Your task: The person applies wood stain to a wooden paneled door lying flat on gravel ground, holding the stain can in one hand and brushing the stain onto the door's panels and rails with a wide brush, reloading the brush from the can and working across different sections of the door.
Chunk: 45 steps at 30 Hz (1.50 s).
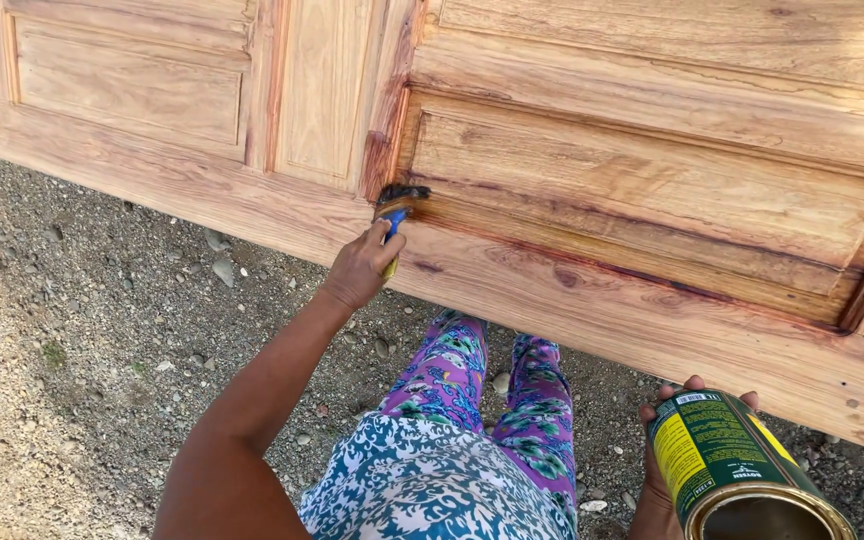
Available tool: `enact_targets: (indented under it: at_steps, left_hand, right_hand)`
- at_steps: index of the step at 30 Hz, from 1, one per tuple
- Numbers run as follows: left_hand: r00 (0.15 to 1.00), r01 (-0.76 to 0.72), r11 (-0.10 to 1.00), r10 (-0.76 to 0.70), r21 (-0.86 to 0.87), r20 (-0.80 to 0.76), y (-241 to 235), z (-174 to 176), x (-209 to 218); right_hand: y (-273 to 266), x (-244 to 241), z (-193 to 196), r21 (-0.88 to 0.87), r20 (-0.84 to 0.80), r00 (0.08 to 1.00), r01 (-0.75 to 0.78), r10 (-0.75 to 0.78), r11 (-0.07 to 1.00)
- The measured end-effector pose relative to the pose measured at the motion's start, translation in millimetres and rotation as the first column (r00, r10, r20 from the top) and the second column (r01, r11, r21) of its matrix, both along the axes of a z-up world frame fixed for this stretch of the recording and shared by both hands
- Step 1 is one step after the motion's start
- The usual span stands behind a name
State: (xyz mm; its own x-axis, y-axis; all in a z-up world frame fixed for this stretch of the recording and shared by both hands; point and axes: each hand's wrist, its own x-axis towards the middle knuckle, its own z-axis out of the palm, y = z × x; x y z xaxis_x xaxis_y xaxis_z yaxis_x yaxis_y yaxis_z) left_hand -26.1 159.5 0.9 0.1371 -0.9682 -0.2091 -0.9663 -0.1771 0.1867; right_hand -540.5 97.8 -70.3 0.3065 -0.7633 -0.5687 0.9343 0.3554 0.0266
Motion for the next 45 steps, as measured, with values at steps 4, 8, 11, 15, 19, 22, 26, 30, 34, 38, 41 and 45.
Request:
enact_targets:
  at_steps: [4,8,11,15,19,22,26,30,34,38,41,45]
  left_hand:
    - [0.568,-0.763,0.63,0.548,-0.144,-0.615,-15,7,-7]
    - [0.403,-0.878,0.44,0.47,-0.187,-0.785,-25,-23,7]
    - [0.295,-0.921,0.372,0.485,-0.111,-0.823,-16,-37,-10]
    - [0.321,-0.82,0.572,0.457,-0.003,-0.83,-17,-17,-37]
    - [0.358,-0.858,0.479,0.299,-0.186,-0.884,-41,-20,-3]
    - [0.302,-0.885,0.449,0.353,-0.123,-0.885,-67,-34,26]
    - [0.348,-0.866,0.472,0.335,-0.164,-0.876,-102,-19,37]
    - [0.26,-0.873,0.488,0.46,-0.003,-0.849,-114,-30,40]
    - [0.304,-0.878,0.479,0.553,-0.003,-0.776,-112,-46,35]
    - [0.536,-0.777,0.612,0.521,-0.148,-0.664,-119,-51,5]
    - [0.776,-0.607,0.774,0.527,-0.183,-0.347,-127,-80,-39]
    - [0.918,-0.332,0.93,0.28,-0.158,-0.282,-182,-123,-155]
  right_hand:
    - [-6,15,13,-0.003,-0.064,0.998,0.008,-0.009,1.0]
    - [-10,26,11,-0.031,-0.017,1.0,-0.026,0.025,0.999]
    - [-12,34,10,-0.031,0.017,1.0,-0.019,0.019,0.999]
    - [-14,42,14,-0.051,-0.016,0.998,-0.055,0.054,0.997]
    - [-13,41,9,-0.066,-0.033,0.998,-0.06,0.058,0.996]
    - [-14,42,9,-0.021,0.019,0.999,-0.046,0.046,0.999]
    - [-1,34,10,-0.029,-0.077,0.997,-0.024,0.021,0.999]
    - [9,22,-6,-0.016,-0.015,1.0,-0.009,0.008,1.0]
    - [8,32,4,-0.023,0.028,0.997,0.074,-0.073,0.997]
    - [12,18,-7,0.008,0.092,0.996,0.014,-0.014,1.0]
    - [19,12,5,-0.079,0.071,0.995,0.082,-0.077,0.993]
    - [36,-4,1,-0.119,0.06,0.984,0.173,-0.167,0.978]
